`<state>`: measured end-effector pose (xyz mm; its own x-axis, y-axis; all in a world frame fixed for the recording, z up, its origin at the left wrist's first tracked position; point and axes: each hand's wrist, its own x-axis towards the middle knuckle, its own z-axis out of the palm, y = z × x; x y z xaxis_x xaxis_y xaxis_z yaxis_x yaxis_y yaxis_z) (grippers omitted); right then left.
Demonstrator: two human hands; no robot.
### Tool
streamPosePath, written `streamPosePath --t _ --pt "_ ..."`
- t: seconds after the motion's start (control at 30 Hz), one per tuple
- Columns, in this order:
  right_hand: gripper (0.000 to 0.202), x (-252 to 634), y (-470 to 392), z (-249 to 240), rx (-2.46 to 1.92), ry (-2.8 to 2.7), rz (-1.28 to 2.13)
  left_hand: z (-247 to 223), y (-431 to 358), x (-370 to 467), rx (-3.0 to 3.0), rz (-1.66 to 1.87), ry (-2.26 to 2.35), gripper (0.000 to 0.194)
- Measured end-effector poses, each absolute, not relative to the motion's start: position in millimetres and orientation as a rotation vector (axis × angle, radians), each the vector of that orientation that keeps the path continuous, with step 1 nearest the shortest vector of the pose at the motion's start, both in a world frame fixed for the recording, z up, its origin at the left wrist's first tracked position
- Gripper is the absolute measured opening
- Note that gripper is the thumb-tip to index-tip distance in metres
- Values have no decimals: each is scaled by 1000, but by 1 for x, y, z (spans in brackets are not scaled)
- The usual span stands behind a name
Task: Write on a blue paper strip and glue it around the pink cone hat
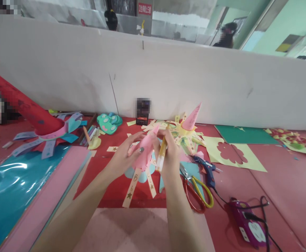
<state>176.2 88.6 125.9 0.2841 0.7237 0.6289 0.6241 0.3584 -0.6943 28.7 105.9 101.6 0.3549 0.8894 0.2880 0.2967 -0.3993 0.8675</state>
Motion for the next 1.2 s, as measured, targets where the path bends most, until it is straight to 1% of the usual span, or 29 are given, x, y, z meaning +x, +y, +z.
streamPosePath --t 0.13,0.27,0.47,0.6,0.7,0.73,0.83,0.93,1.0,1.07,1.2 --pt "19 181 88 130 -1278 -1344 169 110 106 16 1758 1018 896 36" --pt "19 183 88 131 -1269 -1370 216 117 109 3 1742 948 844 34" --pt "21 176 81 134 -1191 -1486 305 122 112 -1 1685 942 872 38" --pt "21 170 76 136 -1003 -1553 442 122 110 -3 1760 799 726 39" --pt "23 170 75 137 -916 -1585 497 122 105 -2 1784 638 708 59" --pt "25 170 74 138 -910 -1596 507 123 103 -1 1781 584 734 63" --pt "30 170 73 139 -930 -1615 521 126 99 3 1781 474 823 54" --pt "29 169 72 139 -921 -1579 502 129 98 6 1793 525 883 54" --pt "27 170 73 138 -911 -1551 478 129 99 7 1809 629 946 57" --pt "30 172 76 136 -921 -1550 466 126 101 8 1872 758 1034 55" --pt "37 177 80 135 -951 -1628 431 117 106 10 2232 965 1142 54"
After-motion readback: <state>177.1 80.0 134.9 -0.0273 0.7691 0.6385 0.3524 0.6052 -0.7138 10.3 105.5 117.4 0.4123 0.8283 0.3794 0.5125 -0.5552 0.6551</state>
